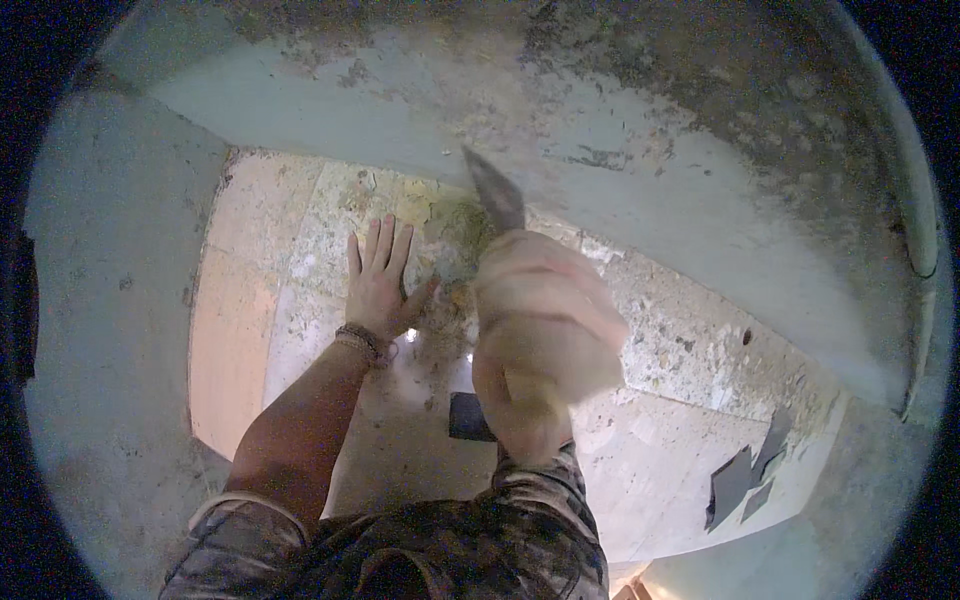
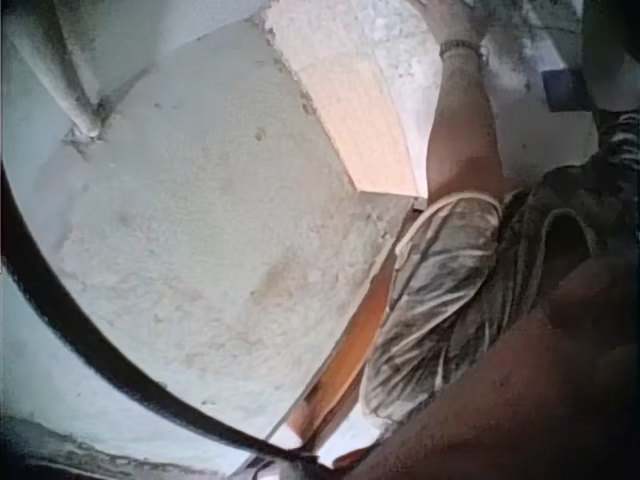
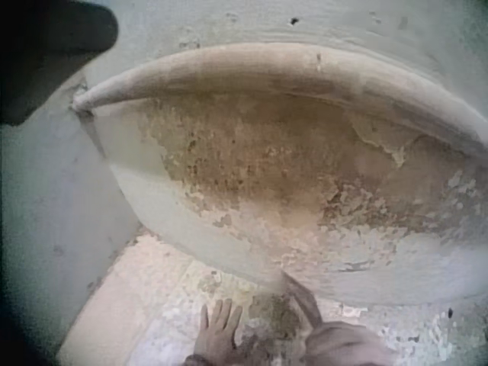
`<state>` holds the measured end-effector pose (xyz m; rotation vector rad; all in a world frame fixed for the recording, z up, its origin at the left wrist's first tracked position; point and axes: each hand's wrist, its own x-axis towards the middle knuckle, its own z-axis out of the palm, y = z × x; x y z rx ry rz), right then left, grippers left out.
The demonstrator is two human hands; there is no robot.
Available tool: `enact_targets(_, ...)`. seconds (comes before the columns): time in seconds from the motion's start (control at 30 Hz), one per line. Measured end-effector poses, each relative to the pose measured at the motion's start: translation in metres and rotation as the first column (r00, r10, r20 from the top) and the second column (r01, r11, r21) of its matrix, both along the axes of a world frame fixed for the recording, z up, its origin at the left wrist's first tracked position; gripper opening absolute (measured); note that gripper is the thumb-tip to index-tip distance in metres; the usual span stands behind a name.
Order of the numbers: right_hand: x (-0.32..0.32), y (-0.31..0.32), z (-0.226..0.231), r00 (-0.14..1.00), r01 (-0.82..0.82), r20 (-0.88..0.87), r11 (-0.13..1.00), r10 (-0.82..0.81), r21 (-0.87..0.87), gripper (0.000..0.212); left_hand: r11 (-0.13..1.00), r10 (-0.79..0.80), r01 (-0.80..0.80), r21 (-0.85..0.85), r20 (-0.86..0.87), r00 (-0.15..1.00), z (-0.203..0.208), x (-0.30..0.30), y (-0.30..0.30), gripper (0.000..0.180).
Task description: Scraping old paint or debris off a tiled surface and wall using a putty knife.
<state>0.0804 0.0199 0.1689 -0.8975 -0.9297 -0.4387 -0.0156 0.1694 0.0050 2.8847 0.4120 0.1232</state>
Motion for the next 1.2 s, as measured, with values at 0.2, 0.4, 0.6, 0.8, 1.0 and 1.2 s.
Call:
enact_targets(0.2,0.026,0.000,-0.069,0.885,0.221,-0.134,0.655,-0.446,-0.722,0.034,1.000,0.001,-0.001,-0.001,-0.019,1.000,-0.005,-0.006,0.001,0.082)
enact_targets(0.4,0.009,0.008,-0.036,0.752,0.632,0.178,0.617,-0.635,-0.468,0.027,1.000,0.005,-0.006,-0.009,-0.034,0.999,-0.001,-0.004,-0.001,0.083)
enact_targets(0.6,0.001,-0.004,-0.009,0.977,0.215,0.048,0.958,-0.210,-0.188,0.020,1.000,-0.004,0.004,0.002,0.016,1.000,-0.001,-0.002,-0.004,0.083)
enact_targets(0.8,0.006,0.008,-0.022,0.994,0.103,-0.031,0.991,-0.106,-0.083,0.025,1.000,0.009,-0.010,-0.024,-0.007,1.000,-0.001,-0.005,0.000,0.083)
enact_targets(1.0,0.018,0.001,-0.023,0.996,0.084,-0.036,0.996,-0.085,-0.036,0.027,1.000,0.000,-0.001,-0.016,-0.010,1.000,-0.004,-0.006,0.000,0.083)
enact_targets(1.2,0.022,-0.002,-0.032,0.676,0.731,0.393,0.633,-0.623,-0.254,0.027,1.000,0.007,-0.007,-0.007,0.017,1.000,-0.001,-0.005,0.000,0.082)
